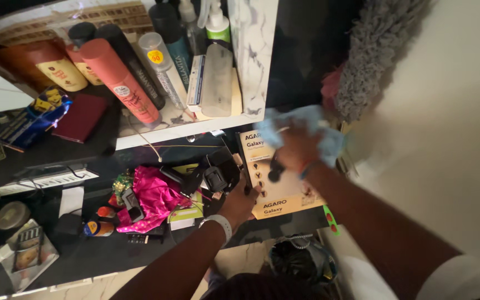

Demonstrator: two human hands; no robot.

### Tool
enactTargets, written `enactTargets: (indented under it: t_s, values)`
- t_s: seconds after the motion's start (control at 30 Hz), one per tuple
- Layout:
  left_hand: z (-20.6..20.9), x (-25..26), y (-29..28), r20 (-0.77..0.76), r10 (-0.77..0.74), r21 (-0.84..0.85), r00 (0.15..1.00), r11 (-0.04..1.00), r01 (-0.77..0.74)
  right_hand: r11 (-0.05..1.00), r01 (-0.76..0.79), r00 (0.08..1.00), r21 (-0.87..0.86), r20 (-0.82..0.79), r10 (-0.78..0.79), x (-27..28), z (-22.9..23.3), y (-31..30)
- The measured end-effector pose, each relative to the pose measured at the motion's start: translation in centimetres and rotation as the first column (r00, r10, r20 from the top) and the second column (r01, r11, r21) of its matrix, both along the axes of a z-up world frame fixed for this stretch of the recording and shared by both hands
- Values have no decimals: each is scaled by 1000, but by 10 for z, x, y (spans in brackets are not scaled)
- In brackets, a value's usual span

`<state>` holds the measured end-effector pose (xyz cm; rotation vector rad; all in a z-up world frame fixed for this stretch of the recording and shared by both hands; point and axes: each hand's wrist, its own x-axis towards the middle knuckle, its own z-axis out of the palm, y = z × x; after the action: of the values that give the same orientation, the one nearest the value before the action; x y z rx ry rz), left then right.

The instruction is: The person picks up a blue cloth and a massage gun, wipes the surface of the device and its storage case with the cloth, and holds the operating device against their arm.

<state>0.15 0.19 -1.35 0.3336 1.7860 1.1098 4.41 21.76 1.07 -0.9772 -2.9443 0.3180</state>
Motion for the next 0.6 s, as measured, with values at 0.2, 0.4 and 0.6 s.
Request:
enactTargets:
  t_s: [0.2,0.4,0.6]
  values:
    - [-57,-3,4,83,60,105,995,992,-69,846,-511,812,152,-239,533,-5,-4,-77]
    - [-7,3,3,-48,39,62,998,997,-36,998,-39,900,54,-432,59,12,-24,18]
    - [-1,4,10,-30,81,54,996,995,-79,927,116,950,-357,-231,-208,64,-31,89]
